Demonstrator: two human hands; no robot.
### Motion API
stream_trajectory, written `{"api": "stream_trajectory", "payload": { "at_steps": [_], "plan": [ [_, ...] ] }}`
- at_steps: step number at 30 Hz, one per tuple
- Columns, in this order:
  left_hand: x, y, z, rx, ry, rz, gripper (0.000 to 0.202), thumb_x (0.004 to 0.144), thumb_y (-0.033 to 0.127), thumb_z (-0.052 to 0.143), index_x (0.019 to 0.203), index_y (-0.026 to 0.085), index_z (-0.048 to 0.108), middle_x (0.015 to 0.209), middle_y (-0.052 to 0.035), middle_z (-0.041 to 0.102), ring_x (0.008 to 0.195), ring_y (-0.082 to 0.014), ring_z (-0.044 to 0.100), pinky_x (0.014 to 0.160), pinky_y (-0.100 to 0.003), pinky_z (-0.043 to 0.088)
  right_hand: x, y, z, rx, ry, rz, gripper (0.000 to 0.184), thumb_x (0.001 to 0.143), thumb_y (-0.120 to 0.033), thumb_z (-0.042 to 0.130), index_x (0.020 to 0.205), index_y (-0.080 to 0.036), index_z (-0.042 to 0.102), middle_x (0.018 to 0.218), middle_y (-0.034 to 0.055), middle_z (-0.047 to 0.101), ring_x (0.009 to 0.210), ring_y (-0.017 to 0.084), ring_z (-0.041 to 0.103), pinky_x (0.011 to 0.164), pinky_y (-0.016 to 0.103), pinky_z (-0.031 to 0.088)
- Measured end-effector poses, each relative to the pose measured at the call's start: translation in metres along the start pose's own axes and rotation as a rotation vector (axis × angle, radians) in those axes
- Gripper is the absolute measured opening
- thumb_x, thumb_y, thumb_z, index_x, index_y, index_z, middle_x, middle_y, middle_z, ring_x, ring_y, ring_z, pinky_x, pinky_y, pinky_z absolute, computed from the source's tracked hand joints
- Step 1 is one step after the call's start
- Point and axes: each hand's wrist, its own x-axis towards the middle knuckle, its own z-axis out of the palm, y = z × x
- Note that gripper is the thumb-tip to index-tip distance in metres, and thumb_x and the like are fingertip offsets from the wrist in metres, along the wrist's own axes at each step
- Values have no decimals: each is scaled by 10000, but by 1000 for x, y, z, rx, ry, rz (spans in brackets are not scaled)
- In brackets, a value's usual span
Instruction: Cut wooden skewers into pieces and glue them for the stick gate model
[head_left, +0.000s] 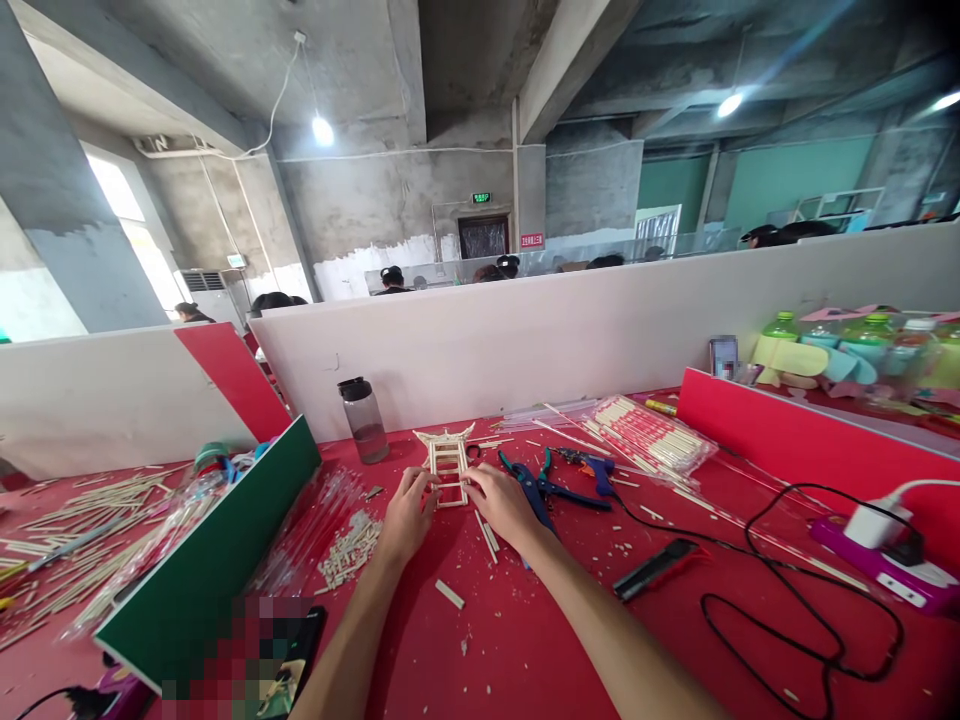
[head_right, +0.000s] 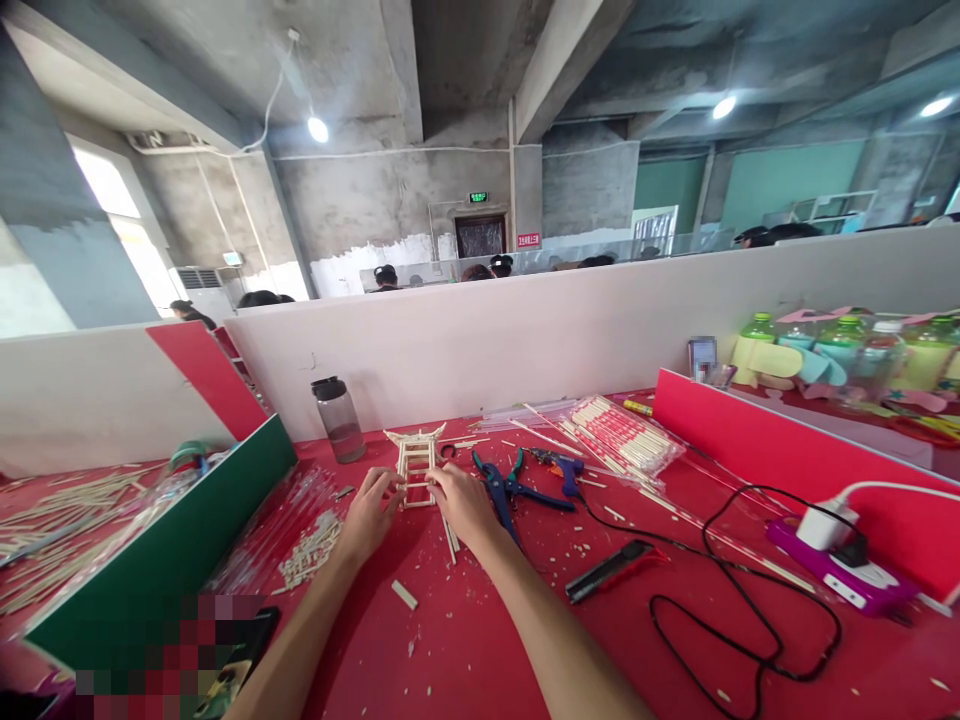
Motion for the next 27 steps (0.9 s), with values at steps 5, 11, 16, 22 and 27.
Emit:
{"api": "stream_trajectory", "payload": {
  "at_steps": [5,11,16,22,27],
  "plan": [
    [1,4,-1,28,7,-8,131,971,276,461,967,225,581,1024,-40,558,886,-176,616,807,-304,501,0,-2,-1,-24,6,-17,224,996,-301,463,1109,-249,650,986,43,671,885,183,648,731,234,413],
    [0,10,-4,77,11,14,178,971,298,457,1035,233,610,1057,-57,567,950,-199,620,810,-317,510,0,-3,-2,-24,7,-28,204,999,-283,455,1077,-242,639,974,42,661,858,176,646,698,230,394],
    [4,15,0,122,23,57,203,956,288,473,1051,240,646,1051,-60,566,944,-207,611,805,-318,503,-1,-3,-3,4,13,-33,162,982,-268,486,1054,-239,629,980,38,663,863,179,646,697,236,394],
    [6,24,-4,59,32,81,171,959,218,431,959,215,601,948,-42,585,881,-194,592,794,-300,479,0,-3,-21,88,-48,59,213,902,-268,606,1110,-235,565,949,22,697,819,167,659,689,234,411],
    [4,35,-11,27,-61,107,134,962,209,417,945,220,550,952,-50,579,889,-202,588,792,-306,480,-6,-4,-29,-121,-238,168,226,839,-443,661,880,-220,663,877,66,737,855,241,695,713,287,451]
  ]
}}
